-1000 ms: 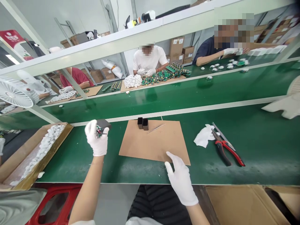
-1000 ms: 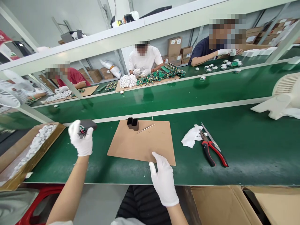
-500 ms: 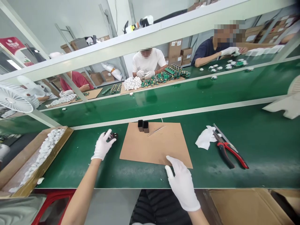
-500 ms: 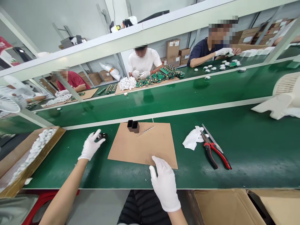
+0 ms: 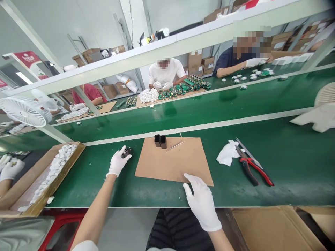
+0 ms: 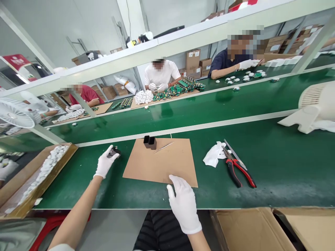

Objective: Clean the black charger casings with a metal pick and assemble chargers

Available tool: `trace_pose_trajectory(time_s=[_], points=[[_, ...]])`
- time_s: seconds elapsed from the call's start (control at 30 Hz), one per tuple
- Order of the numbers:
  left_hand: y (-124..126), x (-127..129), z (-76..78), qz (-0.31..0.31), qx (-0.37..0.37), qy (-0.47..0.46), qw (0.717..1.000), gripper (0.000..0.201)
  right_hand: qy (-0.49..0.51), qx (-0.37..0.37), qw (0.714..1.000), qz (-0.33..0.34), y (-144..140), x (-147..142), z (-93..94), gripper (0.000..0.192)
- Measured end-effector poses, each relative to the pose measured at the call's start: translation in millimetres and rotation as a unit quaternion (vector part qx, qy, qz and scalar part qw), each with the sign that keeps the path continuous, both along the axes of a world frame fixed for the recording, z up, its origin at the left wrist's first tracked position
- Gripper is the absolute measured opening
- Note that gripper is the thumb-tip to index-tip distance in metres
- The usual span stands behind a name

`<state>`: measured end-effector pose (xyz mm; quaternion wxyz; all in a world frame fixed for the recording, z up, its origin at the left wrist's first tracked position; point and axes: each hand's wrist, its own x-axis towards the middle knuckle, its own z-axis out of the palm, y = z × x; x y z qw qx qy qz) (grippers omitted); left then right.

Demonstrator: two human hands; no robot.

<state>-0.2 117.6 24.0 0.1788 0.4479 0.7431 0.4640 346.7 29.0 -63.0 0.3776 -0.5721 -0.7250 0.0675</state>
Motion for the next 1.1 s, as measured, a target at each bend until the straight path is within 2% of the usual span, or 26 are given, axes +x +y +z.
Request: trace_pose_trajectory(time_s=[0.1, 0.2, 0.27, 0.3, 0.37, 0.43, 0.6, 0.77, 0.93, 1.1], points=[[-7, 20, 19.3, -0.039, 0.063, -0.128, 0.989, 0.056, -0.006, 0.004, 1.0, 0.004, 0, 0, -1.9, 0.029], [-26, 51, 44.3, -0.104, 0.103, -0.245, 0.958, 0.053, -0.009, 0.008, 1.0, 0.004, 1, 0, -3.7, 0.03], [-42, 73, 60.4, -0.148, 0.096, -0.319, 0.931, 0.048, -0.007, 0.011, 1.0, -0.002, 1, 0, -4.6, 0.03], [-50, 84, 67.6, -0.17, 0.084, -0.372, 0.909, 0.045, -0.007, 0.012, 1.0, -0.004, 0, 1, -5.0, 0.03], [-62, 102, 79.1, -0.214, 0.051, -0.494, 0.841, 0.04, -0.01, 0.017, 1.0, -0.002, 0, 1, -6.1, 0.03], [-71, 116, 86.5, -0.247, 0.023, -0.563, 0.788, 0.039, -0.019, 0.023, 1.0, 0.002, -2, 2, -7.4, 0.03], [-83, 139, 91.9, -0.271, -0.014, -0.578, 0.769, 0.043, -0.04, 0.043, 0.998, -0.001, -6, 2, -9.1, 0.028], [-89, 157, 93.0, -0.276, -0.063, -0.662, 0.694, 0.043, -0.048, 0.052, 0.998, 0.002, -6, 1, -7.8, 0.028], [-94, 168, 94.6, -0.274, -0.088, -0.692, 0.662, 0.046, -0.053, 0.047, 0.997, 0.006, -7, 2, -6.5, 0.029], [-99, 171, 98.2, -0.244, -0.119, -0.754, 0.598, 0.049, -0.057, 0.05, 0.997, 0.003, -8, 1, -7.9, 0.029]])
